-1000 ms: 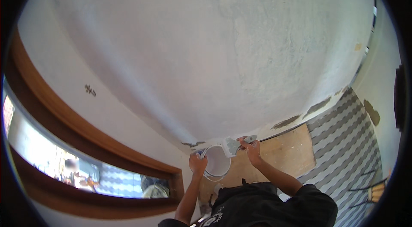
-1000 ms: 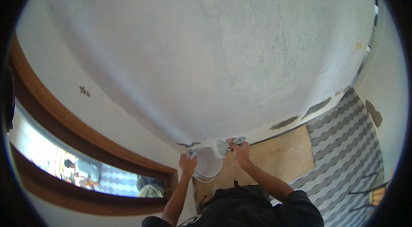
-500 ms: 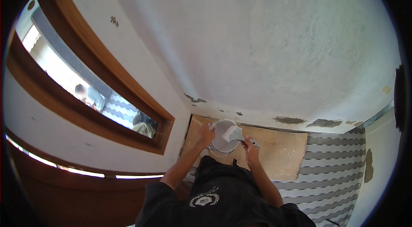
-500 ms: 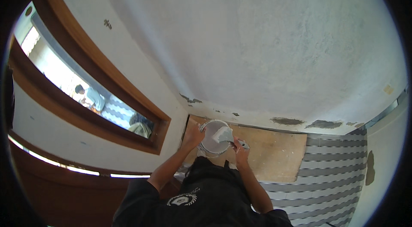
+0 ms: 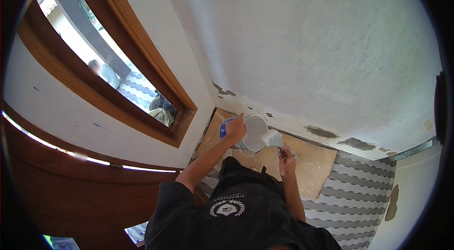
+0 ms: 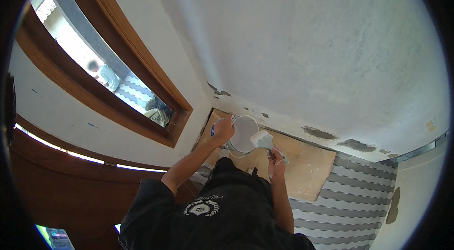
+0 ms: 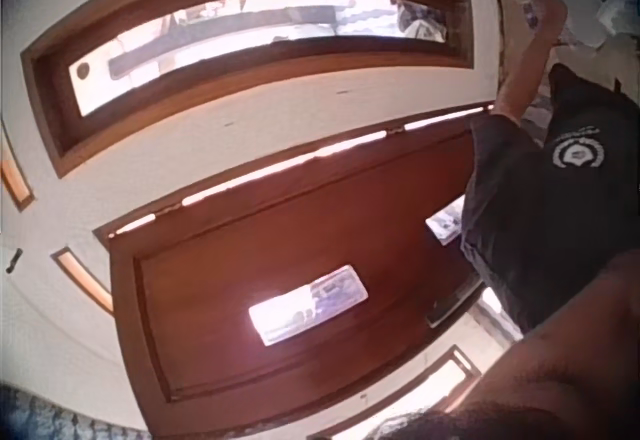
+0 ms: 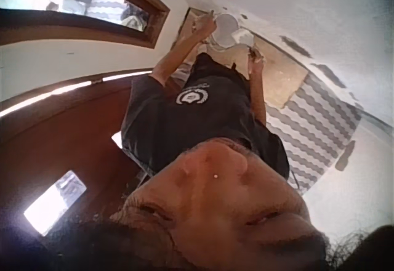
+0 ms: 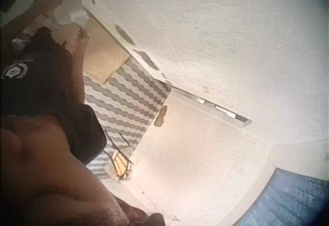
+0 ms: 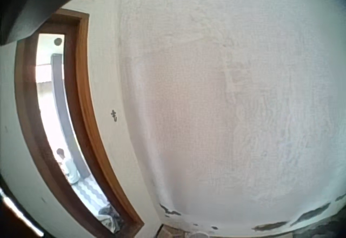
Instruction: Applying plaster or paint to a wall and ceiling junction using a wide brush and bucket.
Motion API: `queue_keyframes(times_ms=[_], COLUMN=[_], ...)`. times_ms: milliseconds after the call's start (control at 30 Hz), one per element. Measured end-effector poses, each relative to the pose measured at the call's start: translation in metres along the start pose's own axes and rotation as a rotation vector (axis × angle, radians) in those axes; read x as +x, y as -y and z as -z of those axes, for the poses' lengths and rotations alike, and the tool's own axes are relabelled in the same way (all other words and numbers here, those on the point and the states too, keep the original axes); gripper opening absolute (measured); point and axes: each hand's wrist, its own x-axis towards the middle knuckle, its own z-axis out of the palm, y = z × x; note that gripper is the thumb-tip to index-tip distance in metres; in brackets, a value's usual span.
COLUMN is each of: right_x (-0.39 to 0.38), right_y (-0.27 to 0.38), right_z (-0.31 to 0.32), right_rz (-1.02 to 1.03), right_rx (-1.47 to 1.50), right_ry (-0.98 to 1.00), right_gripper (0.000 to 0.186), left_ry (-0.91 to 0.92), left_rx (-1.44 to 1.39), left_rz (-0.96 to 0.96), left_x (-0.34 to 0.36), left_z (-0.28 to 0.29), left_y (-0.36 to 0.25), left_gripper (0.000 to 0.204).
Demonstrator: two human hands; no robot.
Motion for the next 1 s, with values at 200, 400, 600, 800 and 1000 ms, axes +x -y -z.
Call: queue_keyframes(times_ms=[200, 400, 600, 800, 1000], right_x=[-0.009, -0.018, -0.039, -0.024, 0.018], right_y=[0.011, 0.029, 0.044, 0.031, -0.024], right_z=[-0.009, -0.03, -0.073, -0.083, -0.104], right_rz=[-0.097, -0.235, -0.088, 0.164, 0.482], right_rx=[0.032, -0.11, -0.179, -0.433, -1.099], right_ry=[-0.02, 0.107, 0.047, 0.122, -0.021], right_gripper=[0.027, 0.033, 0.032, 0.018, 0.02], left_ry=[-0.165, -0.241, -0.341, -0.341, -0.432], left_rx=[-0.153, -0.266, -0.466, -0.497, -0.281], left_rz=[-0.033, -0.131, -0.269, -0.254, -0.256], left_x=[-0.005, -0.006, -0.007, -0.022, -0.04], left_z=[-0.006, 0.019, 0.039, 0.055, 0.039], left_y=[-0.001, -0.012, -0.032, -0.082, -0.086], left_gripper=[0.049, 0.036, 0.02, 0.023, 0.024])
